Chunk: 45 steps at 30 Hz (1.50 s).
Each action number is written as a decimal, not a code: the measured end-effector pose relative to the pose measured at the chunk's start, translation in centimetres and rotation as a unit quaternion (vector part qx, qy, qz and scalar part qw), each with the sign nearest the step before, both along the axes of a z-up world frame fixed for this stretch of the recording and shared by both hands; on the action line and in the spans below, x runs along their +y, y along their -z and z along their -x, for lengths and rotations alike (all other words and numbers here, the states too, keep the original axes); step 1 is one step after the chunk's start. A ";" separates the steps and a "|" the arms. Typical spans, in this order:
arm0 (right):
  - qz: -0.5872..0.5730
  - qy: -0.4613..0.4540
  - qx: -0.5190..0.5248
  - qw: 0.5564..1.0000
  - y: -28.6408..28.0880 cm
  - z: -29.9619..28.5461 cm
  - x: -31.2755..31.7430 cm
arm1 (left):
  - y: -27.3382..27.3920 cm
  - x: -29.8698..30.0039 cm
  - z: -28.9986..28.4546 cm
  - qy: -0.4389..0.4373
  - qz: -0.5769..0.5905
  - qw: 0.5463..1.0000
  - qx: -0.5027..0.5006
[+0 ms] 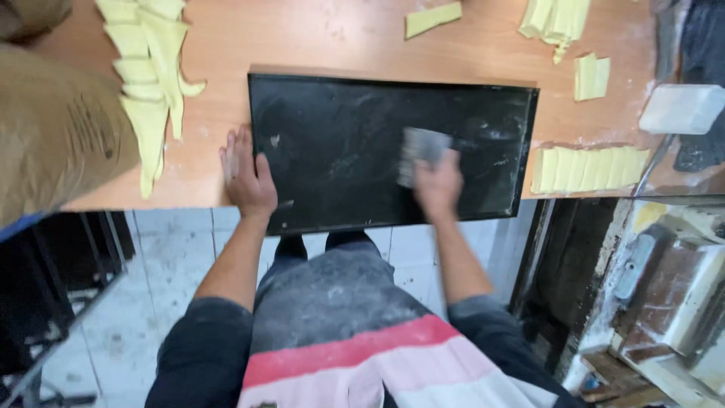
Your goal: Arrange folded pastries on a baking tray, clean a tray using a bench scraper, and cut butter for preparation.
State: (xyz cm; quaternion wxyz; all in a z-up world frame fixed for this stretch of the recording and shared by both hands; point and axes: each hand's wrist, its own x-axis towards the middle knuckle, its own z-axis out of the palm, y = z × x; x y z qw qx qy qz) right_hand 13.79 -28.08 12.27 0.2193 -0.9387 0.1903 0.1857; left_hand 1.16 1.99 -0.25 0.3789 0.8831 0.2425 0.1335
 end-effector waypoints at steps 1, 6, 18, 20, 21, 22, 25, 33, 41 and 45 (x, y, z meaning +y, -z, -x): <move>0.002 -0.002 0.014 1.000 -0.4 1.8 3.8 | -0.5 -0.2 1.1 -0.002 0.002 1.000 0.014; -0.110 -0.294 0.051 0.948 3.1 7.0 10.4 | 0.3 -0.4 1.5 0.012 -0.001 0.999 -0.043; 0.068 -0.180 -0.141 0.971 6.3 -6.7 2.3 | -0.7 0.0 1.7 -0.010 -0.004 1.000 0.006; 0.022 -0.217 -0.137 0.966 3.3 -5.8 9.8 | -0.9 0.0 0.9 -0.021 -0.001 1.000 -0.012; -0.019 -0.241 -0.122 0.963 1.9 -4.3 13.3 | -1.0 0.1 1.2 -0.018 0.008 1.000 -0.022; -0.017 -0.244 -0.122 0.962 2.6 -4.2 15.0 | -1.0 0.1 1.3 -0.021 0.010 0.999 -0.023; -0.030 -0.321 -0.081 0.943 4.7 -4.6 20.0 | -1.0 0.1 1.3 -0.028 0.021 0.999 -0.028; -0.074 -0.493 -0.108 0.860 6.3 0.8 19.1 | 0.7 1.4 1.8 0.004 0.113 0.993 -0.018; -0.113 -0.563 -0.101 0.813 6.0 9.4 13.9 | 1.2 2.7 1.7 0.045 0.163 0.986 -0.010; -0.090 -0.620 -0.013 0.779 5.4 10.5 13.5 | -0.8 3.8 1.8 0.073 0.162 0.983 0.043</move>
